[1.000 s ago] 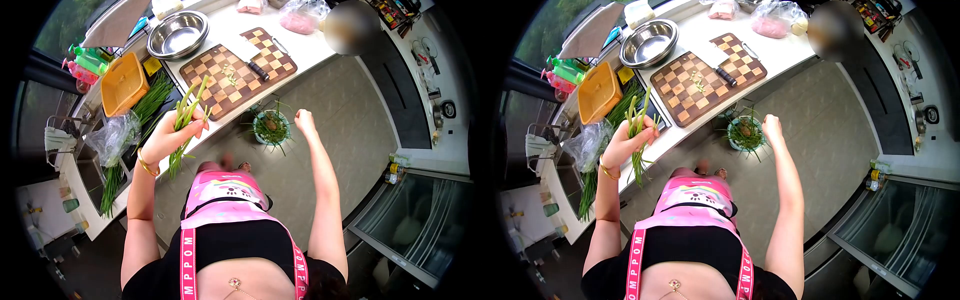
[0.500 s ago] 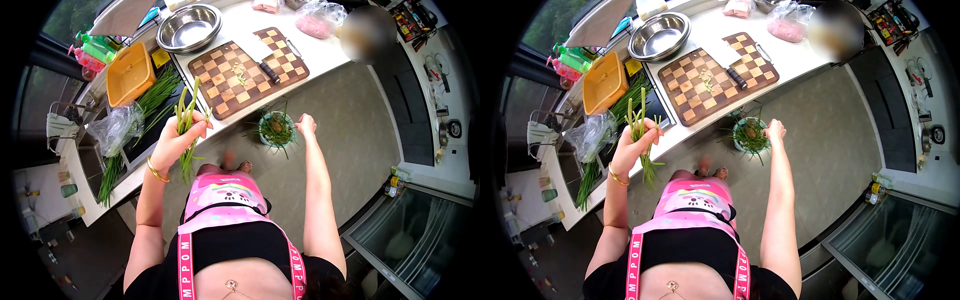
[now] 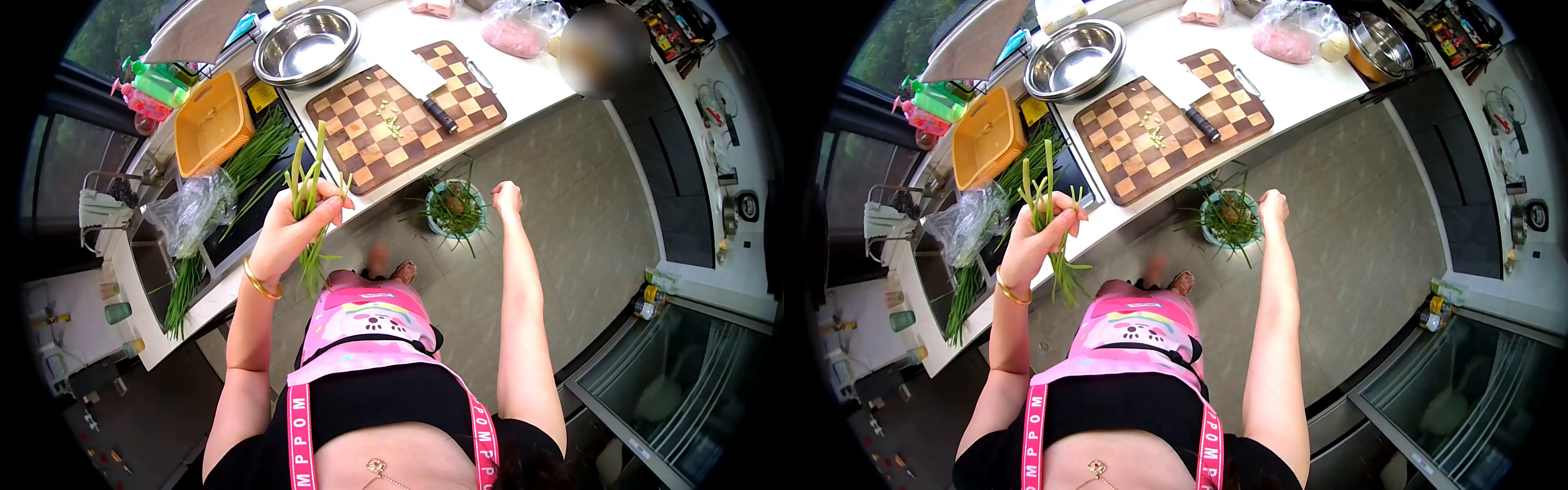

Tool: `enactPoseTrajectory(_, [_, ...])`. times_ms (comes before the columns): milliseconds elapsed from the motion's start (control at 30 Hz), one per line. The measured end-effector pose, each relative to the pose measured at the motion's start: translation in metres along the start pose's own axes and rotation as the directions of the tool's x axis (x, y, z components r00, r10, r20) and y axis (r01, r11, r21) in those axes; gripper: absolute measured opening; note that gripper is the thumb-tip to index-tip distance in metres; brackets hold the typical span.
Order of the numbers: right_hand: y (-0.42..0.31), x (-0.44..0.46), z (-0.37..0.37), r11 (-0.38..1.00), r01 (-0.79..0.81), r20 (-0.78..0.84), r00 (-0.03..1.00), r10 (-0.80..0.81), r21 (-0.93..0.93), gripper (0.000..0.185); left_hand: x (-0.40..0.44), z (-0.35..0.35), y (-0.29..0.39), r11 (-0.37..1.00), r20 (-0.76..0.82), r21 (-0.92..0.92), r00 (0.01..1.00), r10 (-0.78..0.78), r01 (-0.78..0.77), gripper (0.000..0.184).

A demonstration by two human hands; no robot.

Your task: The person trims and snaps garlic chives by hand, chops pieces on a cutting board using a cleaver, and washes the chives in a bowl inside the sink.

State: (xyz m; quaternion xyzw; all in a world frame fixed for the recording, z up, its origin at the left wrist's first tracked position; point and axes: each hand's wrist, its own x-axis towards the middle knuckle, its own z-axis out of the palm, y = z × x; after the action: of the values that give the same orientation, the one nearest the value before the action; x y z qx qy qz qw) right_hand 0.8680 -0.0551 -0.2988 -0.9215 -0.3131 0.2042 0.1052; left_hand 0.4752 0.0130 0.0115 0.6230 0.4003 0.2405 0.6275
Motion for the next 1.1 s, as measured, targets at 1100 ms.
enactPoseTrajectory(1100, [-0.197,-0.231,-0.164,-0.12,0.151,-0.193,0.792,-0.579,0.981,0.008,-0.002,0.05,-0.01,0.989,0.136,-0.103,0.983,0.124,-0.11,0.033])
